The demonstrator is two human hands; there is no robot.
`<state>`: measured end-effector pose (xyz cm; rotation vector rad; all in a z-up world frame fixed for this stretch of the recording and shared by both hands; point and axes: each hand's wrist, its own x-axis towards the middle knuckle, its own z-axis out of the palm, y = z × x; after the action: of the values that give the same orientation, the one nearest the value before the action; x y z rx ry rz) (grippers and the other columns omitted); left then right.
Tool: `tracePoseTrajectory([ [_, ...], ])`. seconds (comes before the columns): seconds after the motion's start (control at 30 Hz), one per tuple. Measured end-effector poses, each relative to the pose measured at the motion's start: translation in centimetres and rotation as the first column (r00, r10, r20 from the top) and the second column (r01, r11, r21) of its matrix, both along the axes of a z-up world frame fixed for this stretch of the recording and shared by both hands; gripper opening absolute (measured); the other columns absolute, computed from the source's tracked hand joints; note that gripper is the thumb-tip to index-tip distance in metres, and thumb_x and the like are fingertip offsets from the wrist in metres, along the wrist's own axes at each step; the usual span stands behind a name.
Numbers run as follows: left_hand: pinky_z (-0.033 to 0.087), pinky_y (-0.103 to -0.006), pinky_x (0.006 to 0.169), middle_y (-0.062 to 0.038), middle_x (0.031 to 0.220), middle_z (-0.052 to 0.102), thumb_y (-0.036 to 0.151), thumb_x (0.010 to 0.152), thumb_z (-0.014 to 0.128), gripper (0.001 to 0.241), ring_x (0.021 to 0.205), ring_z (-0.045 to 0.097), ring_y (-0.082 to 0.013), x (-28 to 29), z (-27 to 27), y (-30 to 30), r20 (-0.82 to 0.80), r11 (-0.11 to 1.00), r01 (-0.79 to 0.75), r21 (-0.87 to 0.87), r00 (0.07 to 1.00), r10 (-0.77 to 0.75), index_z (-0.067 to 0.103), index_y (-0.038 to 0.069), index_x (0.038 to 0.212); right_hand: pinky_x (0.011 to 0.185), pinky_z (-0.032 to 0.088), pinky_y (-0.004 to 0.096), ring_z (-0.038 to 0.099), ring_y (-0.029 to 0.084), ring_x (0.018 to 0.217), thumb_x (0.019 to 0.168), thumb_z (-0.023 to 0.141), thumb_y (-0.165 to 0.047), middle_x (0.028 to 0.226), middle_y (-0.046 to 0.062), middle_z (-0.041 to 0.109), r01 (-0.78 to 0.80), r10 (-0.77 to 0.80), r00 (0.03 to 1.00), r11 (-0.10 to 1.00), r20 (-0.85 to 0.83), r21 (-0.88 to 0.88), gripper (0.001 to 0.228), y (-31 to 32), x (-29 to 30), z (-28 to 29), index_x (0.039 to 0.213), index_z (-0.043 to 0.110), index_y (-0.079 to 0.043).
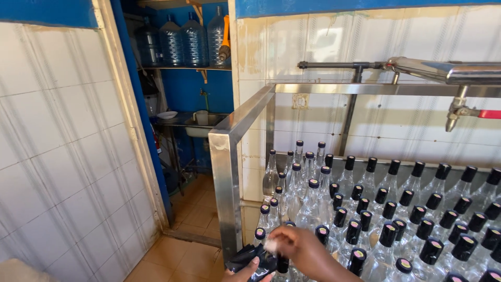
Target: Manually placing caps on glass bottles in a production rack
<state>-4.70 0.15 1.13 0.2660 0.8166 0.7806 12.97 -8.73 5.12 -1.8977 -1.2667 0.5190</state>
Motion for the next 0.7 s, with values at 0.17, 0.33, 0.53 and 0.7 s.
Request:
tracePoseTrajectory([
  [0.17, 0.069, -0.053, 0.078, -0.042, 0.107, 0.084, -0.001, 0.088, 0.09, 0.042, 0.088, 0.081, -0.0537, 1.5, -4.5, 2.1, -0.15, 0.932, 0.271, 0.241, 0.959, -0.24, 0.085, -0.023, 0.123, 0.067, 0.048, 0.025, 0.064, 0.009, 0.07, 0.08, 0.106, -0.013, 0.077, -0.002, 0.078, 0.003, 0.013, 0.994, 0.99, -0.113, 0.141, 0.018, 0.5, -0.5, -1.3, 0.084, 0.088, -0.013],
  [0.33, 0.07, -0.057, 0.085, -0.043, 0.113, 0.082, -0.014, 0.082, 0.091, 0.042, 0.098, 0.08, -0.0581, 1.0, -2.5, 1.3, -0.101, 0.945, 0.241, 0.222, 0.969, -0.224, 0.081, -0.026, 0.12, 0.063, 0.052, 0.031, 0.069, 0.011, 0.066, 0.092, 0.093, -0.016, 0.075, -0.002, 0.083, 0.04, -0.055, 0.998, 0.958, 0.044, 0.285, 0.013, 0.1, 0.3, -2.1, 0.079, 0.091, -0.014],
  [0.53, 0.065, -0.0761, 0.089, -0.049, 0.12, 0.076, -0.026, 0.083, 0.081, 0.04, 0.11, 0.072, -0.0683, 2.1, -4.8, 1.9, 0.019, 0.981, 0.116, 0.152, 0.993, -0.121, 0.074, -0.029, 0.123, 0.067, 0.051, 0.039, 0.072, 0.019, 0.077, 0.103, 0.077, -0.018, 0.085, 0.0, 0.081, -0.132, 0.038, 0.941, 0.956, 0.336, 0.262, 0.013, 0.2, 1.4, -3.1, 0.094, 0.087, -0.018],
  [0.7, 0.07, -0.0629, 0.084, -0.045, 0.108, 0.081, -0.019, 0.079, 0.091, 0.041, 0.089, 0.079, -0.0599, 2.1, -4.9, 1.7, -0.133, 0.969, 0.166, 0.184, 0.981, -0.142, 0.079, -0.03, 0.117, 0.06, 0.038, 0.03, 0.047, 0.01, 0.062, 0.09, 0.106, -0.006, 0.066, 0.0, 0.068, 0.094, -0.064, 0.986, 0.975, -0.153, 0.2, 0.043, 0.2, 0.2, -2.6, 0.068, 0.069, -0.011],
])
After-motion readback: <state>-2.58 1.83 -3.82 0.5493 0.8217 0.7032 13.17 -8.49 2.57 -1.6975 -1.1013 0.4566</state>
